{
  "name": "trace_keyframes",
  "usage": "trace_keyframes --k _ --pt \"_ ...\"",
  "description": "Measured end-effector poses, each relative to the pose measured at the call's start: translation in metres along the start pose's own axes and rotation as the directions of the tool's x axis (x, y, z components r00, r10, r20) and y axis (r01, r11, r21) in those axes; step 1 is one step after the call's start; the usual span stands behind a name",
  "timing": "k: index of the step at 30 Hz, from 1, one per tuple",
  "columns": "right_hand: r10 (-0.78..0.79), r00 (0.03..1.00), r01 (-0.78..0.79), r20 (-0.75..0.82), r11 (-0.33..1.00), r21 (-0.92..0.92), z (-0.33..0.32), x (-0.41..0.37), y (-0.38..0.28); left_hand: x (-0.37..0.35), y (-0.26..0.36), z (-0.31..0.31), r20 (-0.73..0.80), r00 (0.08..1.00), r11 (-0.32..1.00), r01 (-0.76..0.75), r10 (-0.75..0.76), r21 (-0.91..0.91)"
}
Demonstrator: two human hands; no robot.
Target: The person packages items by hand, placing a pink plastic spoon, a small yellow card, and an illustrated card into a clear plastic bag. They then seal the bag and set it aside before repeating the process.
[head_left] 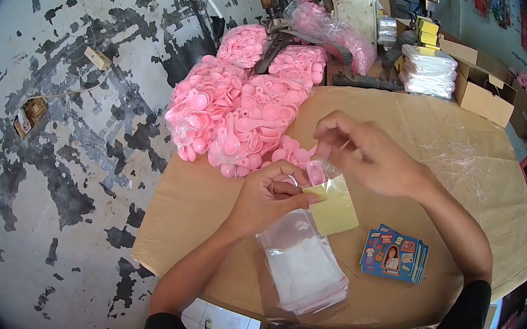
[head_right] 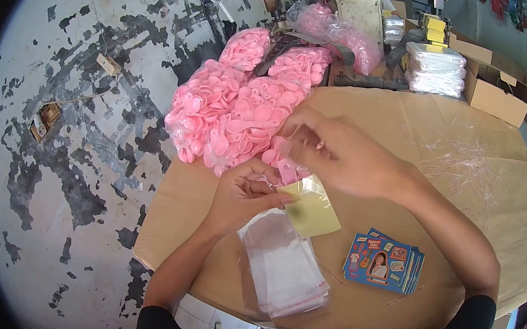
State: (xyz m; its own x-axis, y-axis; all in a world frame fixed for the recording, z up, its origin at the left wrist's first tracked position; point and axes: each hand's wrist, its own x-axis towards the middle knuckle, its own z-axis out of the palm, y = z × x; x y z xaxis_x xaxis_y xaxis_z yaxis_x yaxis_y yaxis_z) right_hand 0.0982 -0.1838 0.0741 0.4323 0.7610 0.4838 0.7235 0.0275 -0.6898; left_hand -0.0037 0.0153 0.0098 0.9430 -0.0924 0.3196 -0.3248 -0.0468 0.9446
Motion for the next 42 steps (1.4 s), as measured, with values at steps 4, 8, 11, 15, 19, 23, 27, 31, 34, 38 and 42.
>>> trace_keyframes --k 4,8,11,15,19,23,27,31,34,38,42 --pt "0.144 0.977 -0.11 0.16 0.972 -0.207 0.0 -0.002 -0.01 0.001 -0.001 0.002 -0.049 0.998 0.999 -0.042 0.042 -0.008" --pt "0.147 0.97 -0.106 0.195 0.973 -0.206 -0.008 0.001 0.0 0.007 -0.004 -0.002 -0.124 0.991 0.998 -0.059 0.058 -0.004" --pt "0.075 0.987 -0.049 0.141 0.983 -0.177 -0.009 0.001 0.012 0.007 -0.001 -0.003 -0.12 0.991 0.998 -0.063 0.064 0.009" --pt "-0.048 0.998 0.053 0.029 0.976 -0.211 -0.012 0.0 -0.01 0.011 0.001 -0.012 -0.131 0.983 0.992 -0.125 0.126 0.019" --pt "-0.156 0.971 0.093 -0.181 0.945 -0.313 -0.023 -0.015 -0.061 0.012 0.0 -0.03 -0.097 0.992 0.991 -0.072 0.083 0.113" --pt "-0.225 0.937 0.098 -0.268 0.903 -0.418 -0.029 -0.059 -0.101 0.004 0.02 -0.04 0.099 0.995 0.941 -0.023 -0.011 0.339" --pt "-0.175 0.94 -0.055 -0.292 0.769 -0.637 -0.035 -0.136 -0.089 -0.008 0.032 -0.057 0.327 0.921 0.859 0.014 -0.21 0.513" --pt "0.141 0.548 -0.624 -0.824 0.726 -0.29 -0.093 -0.327 -0.035 -0.02 0.035 -0.046 0.57 0.794 0.792 -0.2 -0.213 0.576" --pt "-0.239 -0.101 -0.762 -0.966 0.643 -0.08 -0.088 -0.461 -0.019 -0.021 0.023 -0.037 0.619 0.771 0.806 -0.267 -0.15 0.528" --pt "-0.294 -0.64 -0.586 -0.71 0.785 0.203 -0.018 -0.606 0.019 -0.02 0.021 -0.031 0.616 0.752 0.786 -0.226 -0.236 0.576" --pt "-0.018 -0.821 -0.355 -0.57 0.799 0.486 0.037 -0.619 0.058 -0.016 0.026 -0.03 0.66 0.692 0.829 -0.161 -0.292 0.536"
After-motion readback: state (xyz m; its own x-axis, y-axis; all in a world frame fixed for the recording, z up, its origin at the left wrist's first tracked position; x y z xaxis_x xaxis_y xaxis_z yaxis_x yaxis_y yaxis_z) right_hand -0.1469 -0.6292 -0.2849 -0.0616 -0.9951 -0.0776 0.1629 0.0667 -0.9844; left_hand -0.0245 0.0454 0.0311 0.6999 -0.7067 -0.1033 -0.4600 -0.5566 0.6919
